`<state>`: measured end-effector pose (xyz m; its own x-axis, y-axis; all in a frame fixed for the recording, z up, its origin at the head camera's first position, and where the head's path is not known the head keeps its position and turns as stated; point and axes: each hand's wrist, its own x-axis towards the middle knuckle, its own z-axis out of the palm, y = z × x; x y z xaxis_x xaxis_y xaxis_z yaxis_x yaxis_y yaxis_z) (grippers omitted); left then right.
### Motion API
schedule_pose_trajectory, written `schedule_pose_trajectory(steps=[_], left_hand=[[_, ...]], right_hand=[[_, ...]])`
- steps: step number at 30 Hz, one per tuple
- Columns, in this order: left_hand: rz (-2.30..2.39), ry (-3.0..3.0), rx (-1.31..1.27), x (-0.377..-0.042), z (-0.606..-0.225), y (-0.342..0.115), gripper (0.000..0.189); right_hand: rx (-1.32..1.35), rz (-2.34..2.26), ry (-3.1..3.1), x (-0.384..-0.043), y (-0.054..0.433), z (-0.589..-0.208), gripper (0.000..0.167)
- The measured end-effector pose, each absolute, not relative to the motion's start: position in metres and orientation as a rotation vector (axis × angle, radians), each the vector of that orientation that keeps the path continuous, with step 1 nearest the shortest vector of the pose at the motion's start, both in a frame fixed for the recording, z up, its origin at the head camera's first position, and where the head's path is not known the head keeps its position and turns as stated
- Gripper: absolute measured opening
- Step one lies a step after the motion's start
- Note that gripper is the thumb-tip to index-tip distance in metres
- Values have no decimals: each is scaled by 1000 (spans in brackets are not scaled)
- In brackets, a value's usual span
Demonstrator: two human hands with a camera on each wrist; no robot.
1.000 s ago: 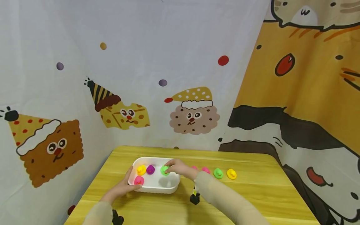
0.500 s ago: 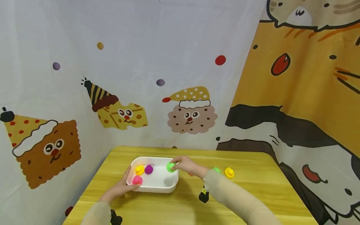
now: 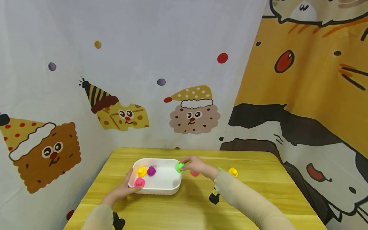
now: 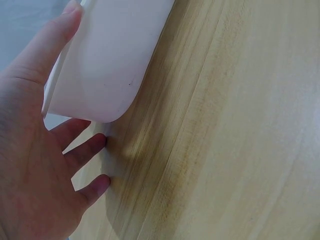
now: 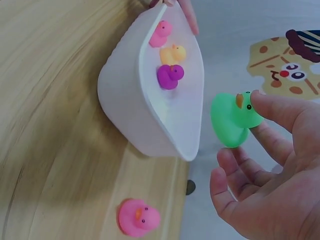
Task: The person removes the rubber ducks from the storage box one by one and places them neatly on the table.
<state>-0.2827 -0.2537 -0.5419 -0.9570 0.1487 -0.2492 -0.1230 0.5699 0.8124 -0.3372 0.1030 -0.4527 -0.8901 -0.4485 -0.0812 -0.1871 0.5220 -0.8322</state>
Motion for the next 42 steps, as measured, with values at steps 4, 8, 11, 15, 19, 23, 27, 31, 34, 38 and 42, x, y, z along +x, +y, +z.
schedule_pose_trajectory(steps=[4, 8, 11, 15, 19, 23, 27, 31, 34, 38, 42], left_hand=[[1343, 2516, 25, -283, -544, -254, 114], [1346, 2517, 29, -283, -544, -254, 114], [1358, 2508, 32, -284, -545, -254, 115], [1376, 2497, 53, -284, -546, -256, 115], [1365, 2499, 56, -285, -547, -257, 114], [1351, 2499, 45, -285, -549, -258, 114], [1361, 2493, 49, -286, -550, -257, 114], [1361, 2497, 54, -286, -548, -257, 114], [1357, 2499, 53, -285, -548, -257, 114], [1357, 2499, 56, -285, -548, -257, 114], [1357, 2500, 63, -286, -548, -257, 114]], right_hand=[[-544, -1348, 2442, -338, 112, -453, 32], [-548, -1362, 2455, -340, 121, -457, 32], [-553, -1349, 2484, -340, 128, -461, 33], [-546, -1346, 2492, -338, 138, -465, 33], [-498, -1346, 2495, -336, 145, -467, 32], [-476, -1358, 2487, -337, 150, -470, 30], [-452, -1367, 2464, -338, 155, -477, 29], [-401, -1340, 2458, -339, 160, -485, 29], [-377, -1322, 2454, -336, 163, -490, 29], [-386, -1326, 2435, -332, 165, -495, 26], [-391, -1340, 2419, -330, 167, -501, 26]])
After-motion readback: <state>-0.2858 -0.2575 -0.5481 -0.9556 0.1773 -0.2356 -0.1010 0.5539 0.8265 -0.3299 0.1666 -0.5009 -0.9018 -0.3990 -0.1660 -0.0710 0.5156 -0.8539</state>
